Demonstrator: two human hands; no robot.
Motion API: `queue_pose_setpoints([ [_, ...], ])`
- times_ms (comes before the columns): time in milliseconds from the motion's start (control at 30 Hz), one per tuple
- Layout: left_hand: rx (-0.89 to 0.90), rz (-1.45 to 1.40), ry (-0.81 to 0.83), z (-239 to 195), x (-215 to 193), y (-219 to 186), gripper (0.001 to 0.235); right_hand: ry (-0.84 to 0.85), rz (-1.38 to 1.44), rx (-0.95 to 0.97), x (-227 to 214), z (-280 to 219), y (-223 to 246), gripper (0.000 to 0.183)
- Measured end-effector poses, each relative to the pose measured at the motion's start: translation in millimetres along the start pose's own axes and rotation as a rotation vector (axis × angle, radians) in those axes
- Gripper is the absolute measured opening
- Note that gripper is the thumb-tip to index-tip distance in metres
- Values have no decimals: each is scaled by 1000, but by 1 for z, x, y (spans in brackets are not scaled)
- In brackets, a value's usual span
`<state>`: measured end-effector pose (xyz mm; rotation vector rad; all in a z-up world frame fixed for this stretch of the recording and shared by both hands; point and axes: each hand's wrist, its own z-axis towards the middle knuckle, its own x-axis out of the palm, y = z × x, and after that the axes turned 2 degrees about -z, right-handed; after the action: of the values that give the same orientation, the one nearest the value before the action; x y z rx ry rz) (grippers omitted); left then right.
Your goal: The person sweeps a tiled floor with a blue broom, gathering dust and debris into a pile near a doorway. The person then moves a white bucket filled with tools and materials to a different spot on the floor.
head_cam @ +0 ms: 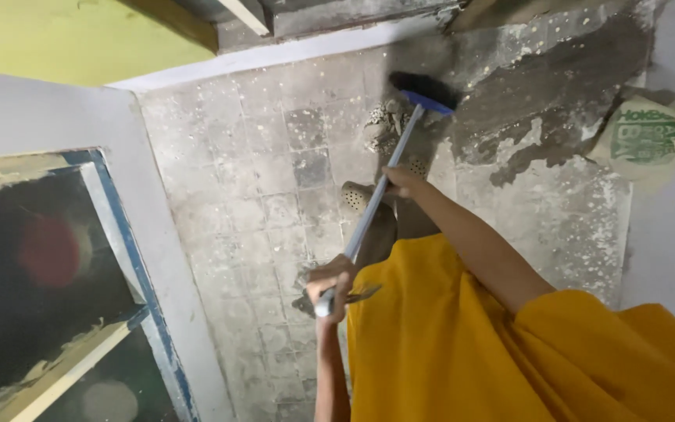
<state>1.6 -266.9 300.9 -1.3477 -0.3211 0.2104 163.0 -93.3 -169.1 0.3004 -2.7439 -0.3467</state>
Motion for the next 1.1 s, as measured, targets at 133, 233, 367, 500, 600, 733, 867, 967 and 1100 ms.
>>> queue_pose_setpoints([
  [133,-7,-92,-132,-21,-19,-24,37,10,135,36,32,-41,-5,22],
  [233,20,-184,-184,-27,-17,-39,39,59,83,-14,30,-78,11,25],
  [367,14,-145,-123,-25,2,-23,38,23,127,-40,-5,-80,45,22],
  [500,-322,-9,-64,-60,49,51,29,-44,-22,-35,-48,-78,98,26],
  [600,-487,-8,-63,-28,102,60,15,-120,-234,-46,-104,-25,105,26],
  [733,37,33,16,-4,143,41,13,-161,-153,63,-134,2,65,17],
  [867,-26,40,-68,-42,152,15,15,-48,-269,99,-122,-24,31,28],
  [967,-52,115,-78,-64,141,-1,18,165,-130,173,-94,-37,0,28],
  [1100,-25,117,-204,-99,116,-5,23,41,2,155,-44,-52,-29,23],
])
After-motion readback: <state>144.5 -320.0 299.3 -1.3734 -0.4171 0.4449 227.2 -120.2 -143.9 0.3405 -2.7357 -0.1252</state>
